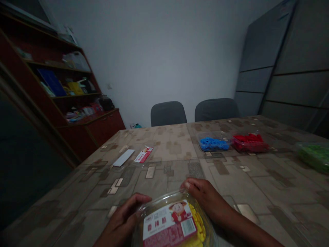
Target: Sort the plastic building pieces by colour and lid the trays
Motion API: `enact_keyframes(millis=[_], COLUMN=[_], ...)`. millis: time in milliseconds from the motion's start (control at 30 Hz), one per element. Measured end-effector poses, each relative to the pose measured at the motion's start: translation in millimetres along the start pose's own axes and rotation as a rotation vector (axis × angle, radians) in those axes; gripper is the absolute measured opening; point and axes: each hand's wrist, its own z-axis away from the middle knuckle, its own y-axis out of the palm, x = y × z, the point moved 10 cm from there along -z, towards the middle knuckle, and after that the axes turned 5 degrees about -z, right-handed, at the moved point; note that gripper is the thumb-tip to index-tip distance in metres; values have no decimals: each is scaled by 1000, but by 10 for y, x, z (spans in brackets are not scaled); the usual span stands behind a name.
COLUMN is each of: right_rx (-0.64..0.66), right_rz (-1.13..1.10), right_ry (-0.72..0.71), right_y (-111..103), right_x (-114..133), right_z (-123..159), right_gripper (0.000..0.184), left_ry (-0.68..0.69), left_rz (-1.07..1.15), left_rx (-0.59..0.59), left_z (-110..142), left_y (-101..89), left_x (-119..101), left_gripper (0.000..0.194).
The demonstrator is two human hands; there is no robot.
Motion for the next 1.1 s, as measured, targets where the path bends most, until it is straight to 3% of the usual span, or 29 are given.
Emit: enact_keyframes(millis=[100,200,267,367,467,567,700,833,967,1100], right_rx=[-3,3,10,-1,-77,-140,-133,-137,-104,-123], right_rz=[17,15,-15,-60,-91,-99,-145,-203,-267,-97], right_ry=[-27,-6,19,48,84,108,125,159,173,100], right_y=[-5,1,14,21,-33,-78,-40,-12,-11,-122], right_x=[-11,-58,-83,-100,-140,-184,-193,-160,-126,-101], right_z=[-9,-15,-9,12,33,39,20,42,132,205], right_gripper=[48,44,43,43,43,46,49,50,46,41], left_ry=[229,305,214,-39,-137,-173,-187,-137,-34,-30], left_rz=[-293,-414,-405,-136,-9,28,57,56,-131,-205], left_rx=[1,128,180,180,158,134,101,119,112,88], left_z=[-42,-105,-193,-319,-366,-335,-251,-236,-258,-250], left_y=[22,209,305,371,411,412,390,393,358,339], left_x=[-385,-580,-525,-252,-60,43,70,-38,-200,-246], left_gripper=[18,26,23,27,37,41,39,33,30,29])
